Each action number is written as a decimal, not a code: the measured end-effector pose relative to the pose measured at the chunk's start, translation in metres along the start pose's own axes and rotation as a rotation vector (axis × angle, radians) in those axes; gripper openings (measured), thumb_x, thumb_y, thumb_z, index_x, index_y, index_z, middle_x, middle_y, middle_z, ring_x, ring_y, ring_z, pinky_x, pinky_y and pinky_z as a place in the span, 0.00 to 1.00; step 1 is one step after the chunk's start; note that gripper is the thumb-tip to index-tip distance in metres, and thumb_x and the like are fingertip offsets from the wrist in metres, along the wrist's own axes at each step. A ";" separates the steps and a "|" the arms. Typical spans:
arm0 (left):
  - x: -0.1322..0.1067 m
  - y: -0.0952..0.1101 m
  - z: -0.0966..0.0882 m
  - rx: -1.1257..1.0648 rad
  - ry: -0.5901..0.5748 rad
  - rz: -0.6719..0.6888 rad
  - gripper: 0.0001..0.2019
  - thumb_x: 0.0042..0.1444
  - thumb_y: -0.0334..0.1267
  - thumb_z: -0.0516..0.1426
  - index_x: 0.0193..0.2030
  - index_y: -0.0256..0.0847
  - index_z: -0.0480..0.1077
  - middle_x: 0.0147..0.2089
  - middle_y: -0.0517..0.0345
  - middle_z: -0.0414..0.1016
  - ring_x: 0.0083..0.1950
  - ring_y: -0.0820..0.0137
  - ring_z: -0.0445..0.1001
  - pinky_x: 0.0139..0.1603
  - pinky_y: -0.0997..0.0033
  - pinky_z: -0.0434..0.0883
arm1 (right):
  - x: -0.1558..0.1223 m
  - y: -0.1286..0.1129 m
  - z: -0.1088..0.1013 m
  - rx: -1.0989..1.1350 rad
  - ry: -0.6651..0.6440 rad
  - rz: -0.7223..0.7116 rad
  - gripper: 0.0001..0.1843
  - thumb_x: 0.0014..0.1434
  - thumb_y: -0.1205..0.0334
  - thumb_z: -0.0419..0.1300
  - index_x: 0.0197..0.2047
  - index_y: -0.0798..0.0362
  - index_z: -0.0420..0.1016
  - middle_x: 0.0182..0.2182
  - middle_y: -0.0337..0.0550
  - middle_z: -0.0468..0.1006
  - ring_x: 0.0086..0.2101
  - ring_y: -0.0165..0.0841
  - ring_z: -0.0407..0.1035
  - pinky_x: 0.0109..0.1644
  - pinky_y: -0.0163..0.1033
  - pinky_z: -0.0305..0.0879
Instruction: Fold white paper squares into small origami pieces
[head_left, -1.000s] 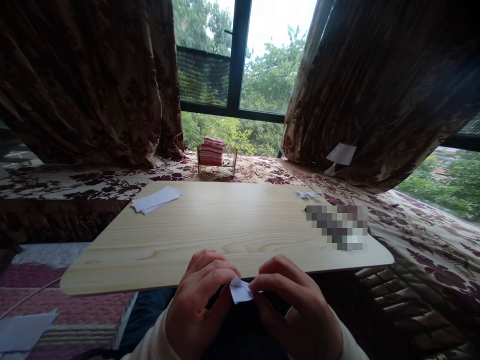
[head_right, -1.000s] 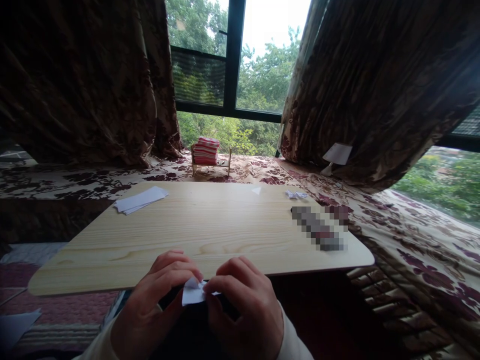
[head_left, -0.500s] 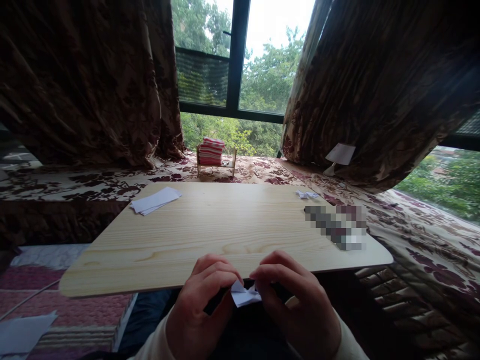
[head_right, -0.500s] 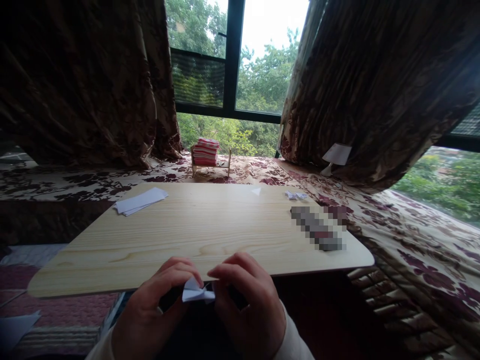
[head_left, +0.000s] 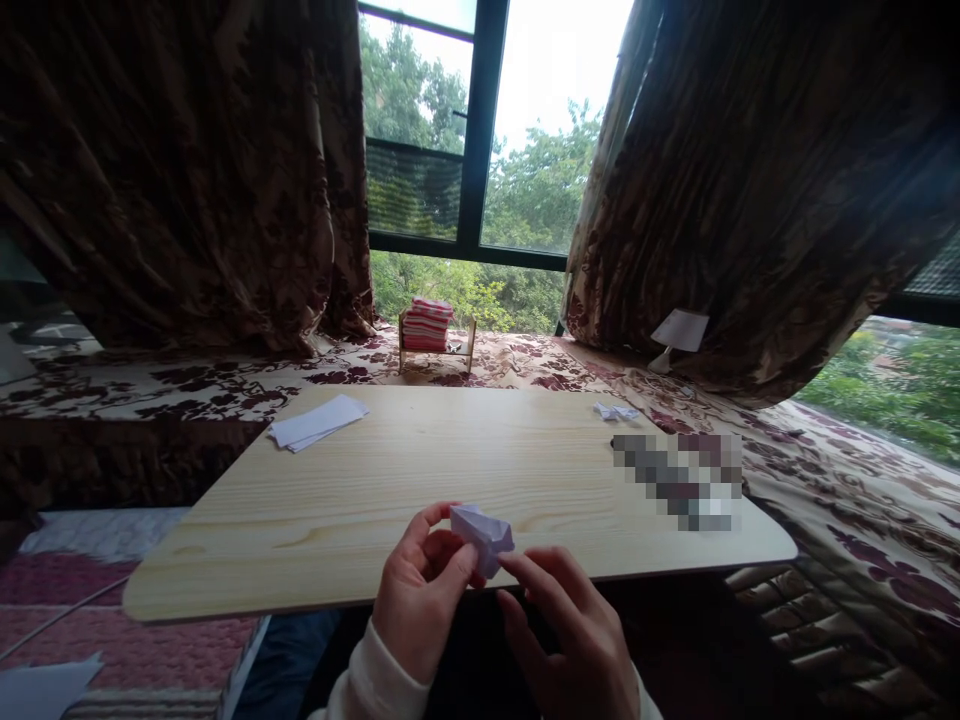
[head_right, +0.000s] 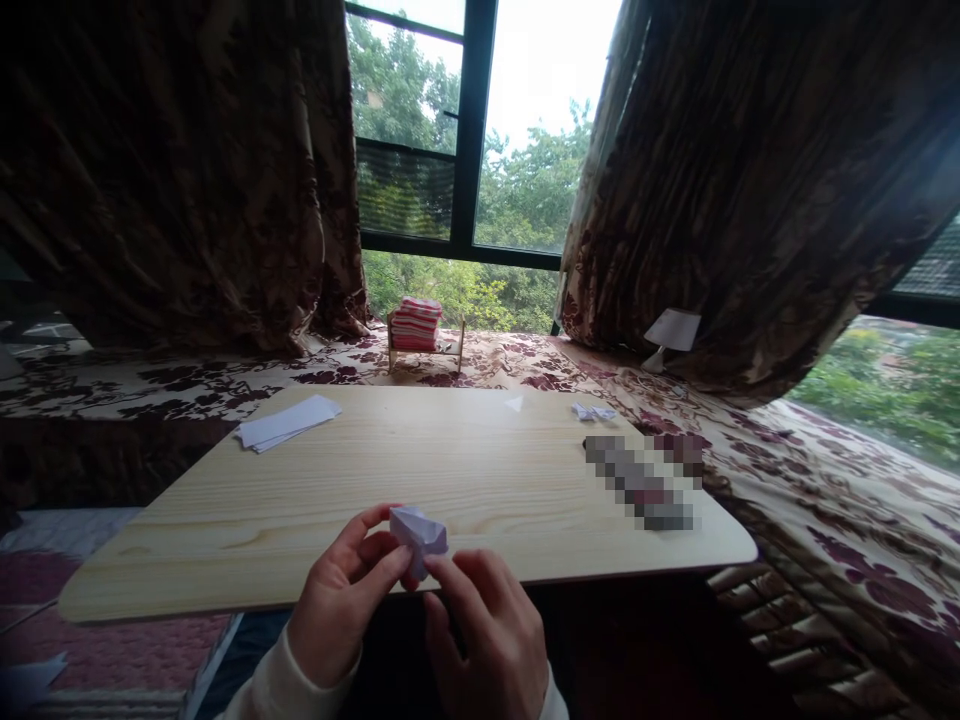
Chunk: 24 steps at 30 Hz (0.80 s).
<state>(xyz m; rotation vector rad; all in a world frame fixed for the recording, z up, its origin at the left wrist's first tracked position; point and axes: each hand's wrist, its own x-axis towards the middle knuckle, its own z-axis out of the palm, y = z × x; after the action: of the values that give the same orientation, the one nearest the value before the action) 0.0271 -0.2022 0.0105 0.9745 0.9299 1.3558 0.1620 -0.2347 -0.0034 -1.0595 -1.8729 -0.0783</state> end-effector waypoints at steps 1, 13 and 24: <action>0.000 0.001 0.001 -0.003 0.000 0.000 0.19 0.44 0.38 0.60 0.43 0.37 0.62 0.24 0.63 0.72 0.24 0.74 0.70 0.28 0.74 0.69 | 0.001 0.001 0.001 -0.014 -0.011 0.000 0.20 0.52 0.73 0.55 0.49 0.51 0.65 0.35 0.46 0.71 0.32 0.33 0.69 0.32 0.36 0.68; 0.010 0.001 0.002 0.103 -0.028 0.052 0.21 0.45 0.42 0.59 0.45 0.37 0.63 0.22 0.64 0.70 0.23 0.77 0.66 0.27 0.76 0.65 | 0.025 0.019 -0.011 0.189 -0.184 0.121 0.08 0.56 0.68 0.53 0.34 0.53 0.73 0.28 0.42 0.70 0.28 0.29 0.66 0.29 0.34 0.64; 0.027 0.004 -0.138 0.410 0.298 0.263 0.17 0.43 0.49 0.60 0.41 0.48 0.71 0.30 0.66 0.76 0.32 0.71 0.73 0.36 0.73 0.71 | 0.079 0.191 -0.081 0.230 -0.156 0.518 0.20 0.41 0.48 0.64 0.29 0.57 0.77 0.28 0.48 0.78 0.30 0.37 0.72 0.35 0.40 0.68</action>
<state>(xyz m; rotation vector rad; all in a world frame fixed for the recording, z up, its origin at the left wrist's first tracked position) -0.1038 -0.1726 -0.0313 1.2587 1.3801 1.5953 0.3376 -0.1031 0.0312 -1.3801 -1.6365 0.5204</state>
